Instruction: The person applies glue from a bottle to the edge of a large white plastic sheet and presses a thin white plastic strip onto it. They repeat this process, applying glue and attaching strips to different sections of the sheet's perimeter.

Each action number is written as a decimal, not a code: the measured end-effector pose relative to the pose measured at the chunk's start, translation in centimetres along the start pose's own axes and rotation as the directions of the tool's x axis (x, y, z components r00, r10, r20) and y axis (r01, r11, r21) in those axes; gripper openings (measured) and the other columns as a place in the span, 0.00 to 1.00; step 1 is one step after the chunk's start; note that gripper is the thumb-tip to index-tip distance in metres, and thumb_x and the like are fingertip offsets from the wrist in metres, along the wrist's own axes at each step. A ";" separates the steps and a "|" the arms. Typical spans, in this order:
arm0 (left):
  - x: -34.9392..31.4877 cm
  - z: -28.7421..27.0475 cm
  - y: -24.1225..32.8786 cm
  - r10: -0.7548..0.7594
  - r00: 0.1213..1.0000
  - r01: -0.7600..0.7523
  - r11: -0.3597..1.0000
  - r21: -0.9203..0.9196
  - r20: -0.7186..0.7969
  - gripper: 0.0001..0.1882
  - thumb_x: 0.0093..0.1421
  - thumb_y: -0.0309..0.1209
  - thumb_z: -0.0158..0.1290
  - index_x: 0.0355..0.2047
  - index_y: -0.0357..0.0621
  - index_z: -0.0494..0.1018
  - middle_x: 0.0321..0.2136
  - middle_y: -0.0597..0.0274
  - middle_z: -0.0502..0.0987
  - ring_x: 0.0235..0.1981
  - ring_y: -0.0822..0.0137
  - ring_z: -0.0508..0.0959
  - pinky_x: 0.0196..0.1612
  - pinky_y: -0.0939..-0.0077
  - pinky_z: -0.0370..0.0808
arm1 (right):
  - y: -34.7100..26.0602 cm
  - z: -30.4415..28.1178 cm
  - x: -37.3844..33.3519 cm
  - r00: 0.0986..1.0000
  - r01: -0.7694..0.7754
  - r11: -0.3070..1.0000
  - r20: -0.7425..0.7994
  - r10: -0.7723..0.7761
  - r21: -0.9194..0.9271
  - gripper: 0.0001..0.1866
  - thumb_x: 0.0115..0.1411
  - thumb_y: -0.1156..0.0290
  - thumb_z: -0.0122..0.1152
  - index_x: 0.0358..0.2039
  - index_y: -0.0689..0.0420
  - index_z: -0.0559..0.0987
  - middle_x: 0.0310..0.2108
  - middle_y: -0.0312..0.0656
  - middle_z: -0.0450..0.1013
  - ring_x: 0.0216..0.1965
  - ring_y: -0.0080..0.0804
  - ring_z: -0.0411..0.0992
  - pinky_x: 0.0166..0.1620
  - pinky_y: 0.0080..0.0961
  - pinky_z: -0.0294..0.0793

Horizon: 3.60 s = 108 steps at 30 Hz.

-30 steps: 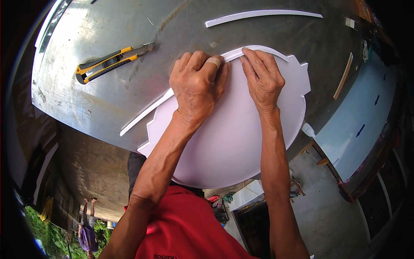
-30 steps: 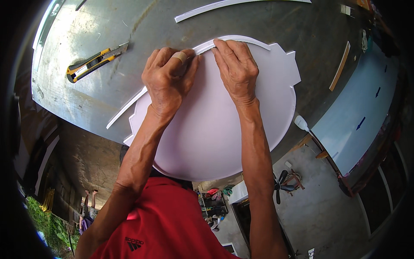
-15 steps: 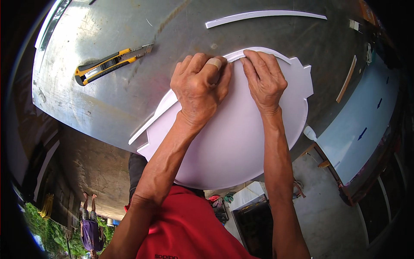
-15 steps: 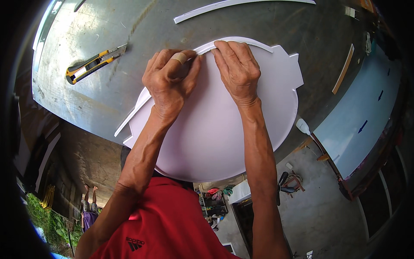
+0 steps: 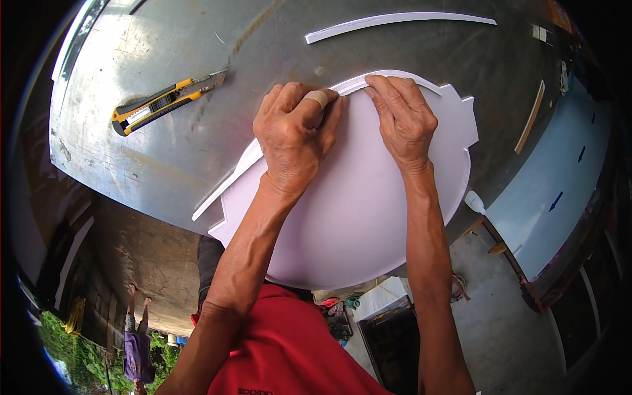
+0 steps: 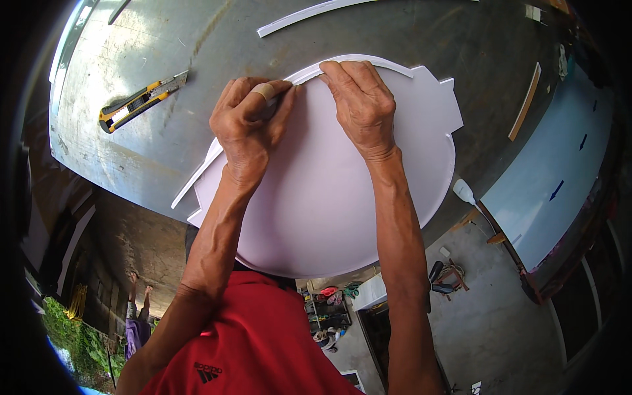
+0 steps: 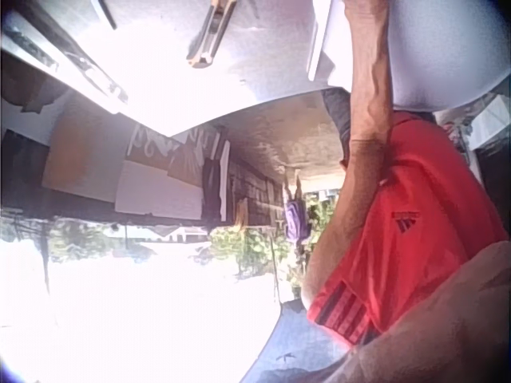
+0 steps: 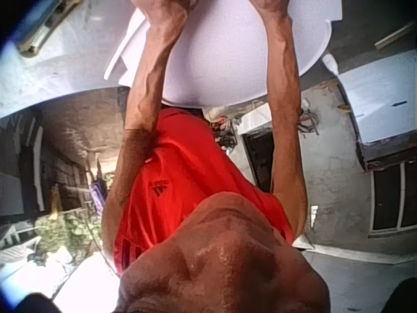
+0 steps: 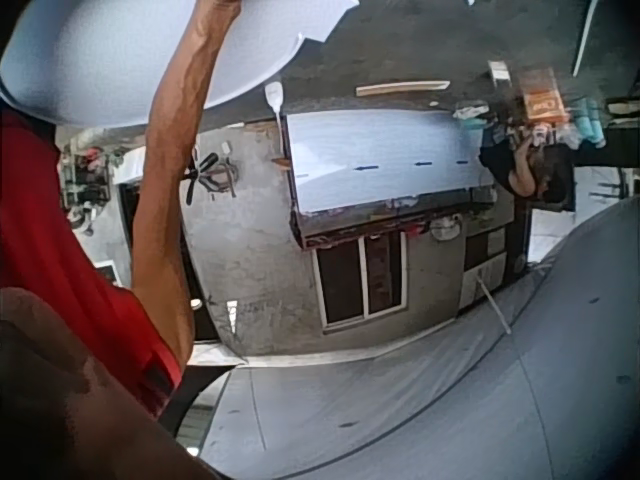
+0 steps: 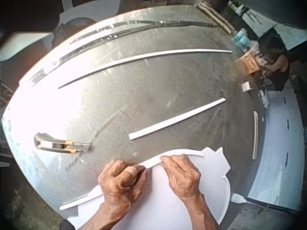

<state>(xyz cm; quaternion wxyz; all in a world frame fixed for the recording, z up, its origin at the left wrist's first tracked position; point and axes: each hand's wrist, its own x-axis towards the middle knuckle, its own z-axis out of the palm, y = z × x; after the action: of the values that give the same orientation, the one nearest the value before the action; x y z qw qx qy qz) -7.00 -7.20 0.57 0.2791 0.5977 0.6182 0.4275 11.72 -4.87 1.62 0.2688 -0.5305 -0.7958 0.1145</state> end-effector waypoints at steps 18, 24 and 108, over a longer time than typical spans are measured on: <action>0.4 0.1 0.2 -0.059 0.997 0.062 0.996 -0.069 0.046 0.19 0.45 0.18 0.69 0.39 0.50 0.90 0.21 0.66 0.66 0.26 0.64 0.68 0.32 0.66 0.67 | -0.6 0.4 0.0 0.996 -0.062 0.995 -0.061 0.067 0.079 0.15 0.57 0.87 0.71 0.45 0.62 0.85 0.37 0.41 0.78 0.39 0.40 0.79 0.41 0.34 0.82; -0.3 0.5 -0.2 -0.021 0.997 0.025 0.999 -0.044 0.078 0.25 0.42 0.15 0.65 0.39 0.55 0.91 0.22 0.66 0.60 0.26 0.64 0.65 0.32 0.69 0.65 | -1.2 -0.3 -0.1 0.988 -0.150 0.978 -0.013 0.154 0.144 0.17 0.59 0.90 0.62 0.48 0.62 0.84 0.39 0.44 0.77 0.41 0.44 0.79 0.44 0.36 0.83; 0.1 0.3 -0.9 0.032 0.996 -0.033 0.999 0.007 0.083 0.25 0.43 0.15 0.68 0.42 0.54 0.91 0.24 0.64 0.65 0.25 0.66 0.70 0.31 0.67 0.70 | 3.3 -12.5 -7.7 0.709 -0.702 0.567 0.347 0.614 0.432 0.22 0.67 0.59 0.73 0.55 0.60 0.85 0.38 0.38 0.81 0.40 0.21 0.77 0.49 0.21 0.78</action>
<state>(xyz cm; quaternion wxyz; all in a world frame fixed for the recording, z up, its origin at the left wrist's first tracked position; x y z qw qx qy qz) -7.23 -7.00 -0.34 0.2951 0.6261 0.5979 0.4042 23.40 -11.79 8.04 0.2792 -0.6807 -0.4930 0.4644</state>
